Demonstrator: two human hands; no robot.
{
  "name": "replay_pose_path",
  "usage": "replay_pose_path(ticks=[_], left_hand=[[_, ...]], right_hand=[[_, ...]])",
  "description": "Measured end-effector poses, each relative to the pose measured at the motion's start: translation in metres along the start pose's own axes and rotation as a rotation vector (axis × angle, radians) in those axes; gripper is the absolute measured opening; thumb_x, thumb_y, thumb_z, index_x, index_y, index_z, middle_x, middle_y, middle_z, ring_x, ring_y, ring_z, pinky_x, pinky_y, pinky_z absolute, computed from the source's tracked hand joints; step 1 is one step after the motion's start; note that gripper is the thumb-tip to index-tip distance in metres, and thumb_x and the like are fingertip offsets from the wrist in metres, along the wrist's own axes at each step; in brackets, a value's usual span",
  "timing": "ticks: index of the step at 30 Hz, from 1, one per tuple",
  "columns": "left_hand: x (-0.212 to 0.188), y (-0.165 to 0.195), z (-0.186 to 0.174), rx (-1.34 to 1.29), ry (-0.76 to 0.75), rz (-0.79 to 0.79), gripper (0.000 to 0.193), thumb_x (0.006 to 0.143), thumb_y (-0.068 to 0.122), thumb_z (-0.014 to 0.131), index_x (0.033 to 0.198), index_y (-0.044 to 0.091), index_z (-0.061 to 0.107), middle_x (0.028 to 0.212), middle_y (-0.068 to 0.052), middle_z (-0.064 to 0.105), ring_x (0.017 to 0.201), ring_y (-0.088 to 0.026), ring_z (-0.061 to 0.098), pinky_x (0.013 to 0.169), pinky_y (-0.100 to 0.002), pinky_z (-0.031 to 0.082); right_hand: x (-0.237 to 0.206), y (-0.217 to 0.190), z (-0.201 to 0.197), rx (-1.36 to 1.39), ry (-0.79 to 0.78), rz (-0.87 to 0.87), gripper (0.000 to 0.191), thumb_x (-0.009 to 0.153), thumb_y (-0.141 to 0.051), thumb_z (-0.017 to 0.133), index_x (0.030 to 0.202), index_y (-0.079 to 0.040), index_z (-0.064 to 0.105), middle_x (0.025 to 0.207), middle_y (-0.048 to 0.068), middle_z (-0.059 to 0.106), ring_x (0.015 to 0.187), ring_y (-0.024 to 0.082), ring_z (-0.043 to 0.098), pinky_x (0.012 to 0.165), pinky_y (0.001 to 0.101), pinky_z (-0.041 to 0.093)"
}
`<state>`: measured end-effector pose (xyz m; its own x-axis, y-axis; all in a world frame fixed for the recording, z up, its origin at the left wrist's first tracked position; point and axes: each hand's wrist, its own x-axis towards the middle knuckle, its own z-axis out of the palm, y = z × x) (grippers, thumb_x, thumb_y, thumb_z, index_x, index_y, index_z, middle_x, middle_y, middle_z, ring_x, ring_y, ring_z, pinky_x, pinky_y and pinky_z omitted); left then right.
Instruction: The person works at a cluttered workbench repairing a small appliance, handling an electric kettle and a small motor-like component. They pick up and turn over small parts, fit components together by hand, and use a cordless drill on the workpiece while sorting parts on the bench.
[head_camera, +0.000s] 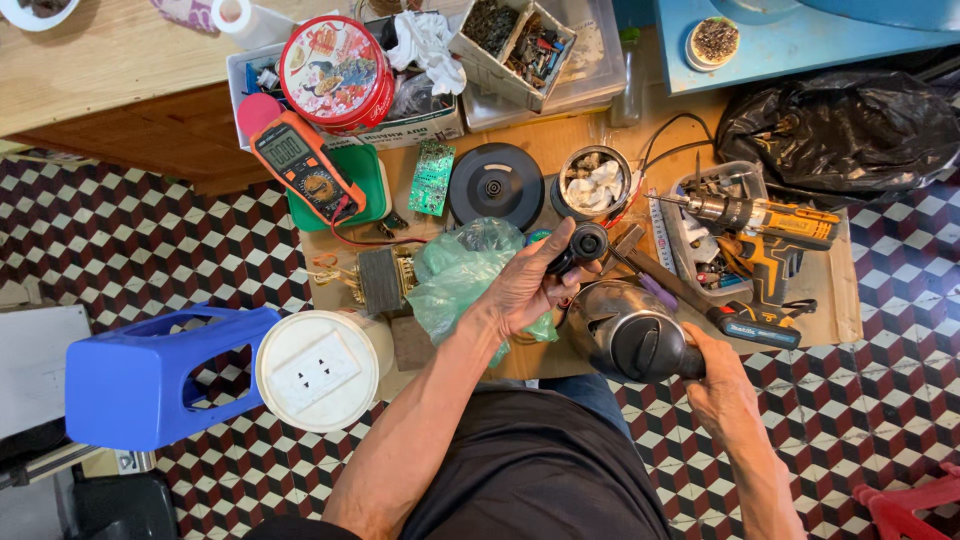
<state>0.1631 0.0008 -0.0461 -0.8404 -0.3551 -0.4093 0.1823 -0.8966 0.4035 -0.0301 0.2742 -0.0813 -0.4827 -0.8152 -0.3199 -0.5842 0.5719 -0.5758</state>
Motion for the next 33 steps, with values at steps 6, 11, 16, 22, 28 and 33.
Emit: replay_pose_path(ticks=[6, 11, 16, 22, 28, 33], left_hand=[[0.012, -0.003, 0.043, 0.497, 0.021, 0.232, 0.058, 0.092, 0.041, 0.079, 0.135, 0.005, 0.063, 0.099, -0.004, 0.063, 0.084, -0.007, 0.059, 0.067, -0.021, 0.047], [0.028, -0.025, 0.089, 0.799, 0.078, 0.362, 0.058, 0.085, 0.029, 0.082, 0.136, 0.009, 0.064, 0.113, -0.003, 0.073, 0.099, -0.011, 0.070, 0.085, -0.025, 0.060], [0.052, -0.038, 0.128, 1.130, 0.120, 0.719, 0.049, 0.086, 0.023, 0.084, 0.131, 0.010, 0.067, 0.112, -0.006, 0.070, 0.103, -0.016, 0.071, 0.089, -0.029, 0.059], [0.098, -0.042, 0.143, 1.204, 0.235, 0.746, 0.046, 0.084, 0.021, 0.084, 0.127, 0.011, 0.070, 0.101, -0.006, 0.068, 0.092, -0.018, 0.070, 0.082, -0.032, 0.058], [0.141, -0.055, 0.149, 1.131, 0.352, 0.616, 0.046, 0.084, 0.021, 0.085, 0.126, 0.010, 0.071, 0.100, -0.003, 0.069, 0.091, -0.014, 0.068, 0.080, -0.030, 0.057], [0.173, -0.071, 0.147, 0.618, 0.358, 0.387, 0.051, 0.091, 0.024, 0.080, 0.137, 0.006, 0.067, 0.100, -0.004, 0.065, 0.086, -0.010, 0.061, 0.075, -0.026, 0.051]], right_hand=[[-0.001, -0.035, -0.047, 0.034, -0.019, -0.047, 0.079, 0.071, 0.000, 0.067, 0.146, 0.000, 0.042, 0.141, 0.025, 0.051, 0.132, 0.039, 0.046, 0.109, 0.0442, 0.036], [0.002, -0.084, -0.089, 1.051, 0.183, 0.267, 0.052, 0.098, -0.018, 0.057, 0.146, -0.001, 0.048, 0.141, 0.017, 0.061, 0.130, 0.026, 0.062, 0.108, 0.0379, 0.046], [0.067, -0.098, -0.091, 1.482, 0.157, 0.140, 0.047, 0.105, -0.022, 0.062, 0.145, 0.001, 0.055, 0.119, 0.013, 0.062, 0.109, 0.018, 0.063, 0.099, 0.0357, 0.054], [0.128, -0.061, -0.104, 1.621, 0.021, 0.139, 0.041, 0.105, -0.024, 0.060, 0.138, 0.001, 0.058, 0.119, 0.008, 0.068, 0.103, 0.015, 0.064, 0.094, 0.0325, 0.052], [0.175, -0.018, -0.123, 1.566, -0.138, 0.115, 0.039, 0.105, -0.026, 0.057, 0.135, -0.001, 0.059, 0.119, 0.008, 0.069, 0.103, 0.016, 0.067, 0.094, 0.0339, 0.054], [0.205, 0.003, -0.135, 1.499, -0.183, 0.048, 0.038, 0.107, -0.023, 0.057, 0.136, 0.003, 0.061, 0.120, 0.011, 0.069, 0.102, 0.017, 0.068, 0.093, 0.0337, 0.056]])
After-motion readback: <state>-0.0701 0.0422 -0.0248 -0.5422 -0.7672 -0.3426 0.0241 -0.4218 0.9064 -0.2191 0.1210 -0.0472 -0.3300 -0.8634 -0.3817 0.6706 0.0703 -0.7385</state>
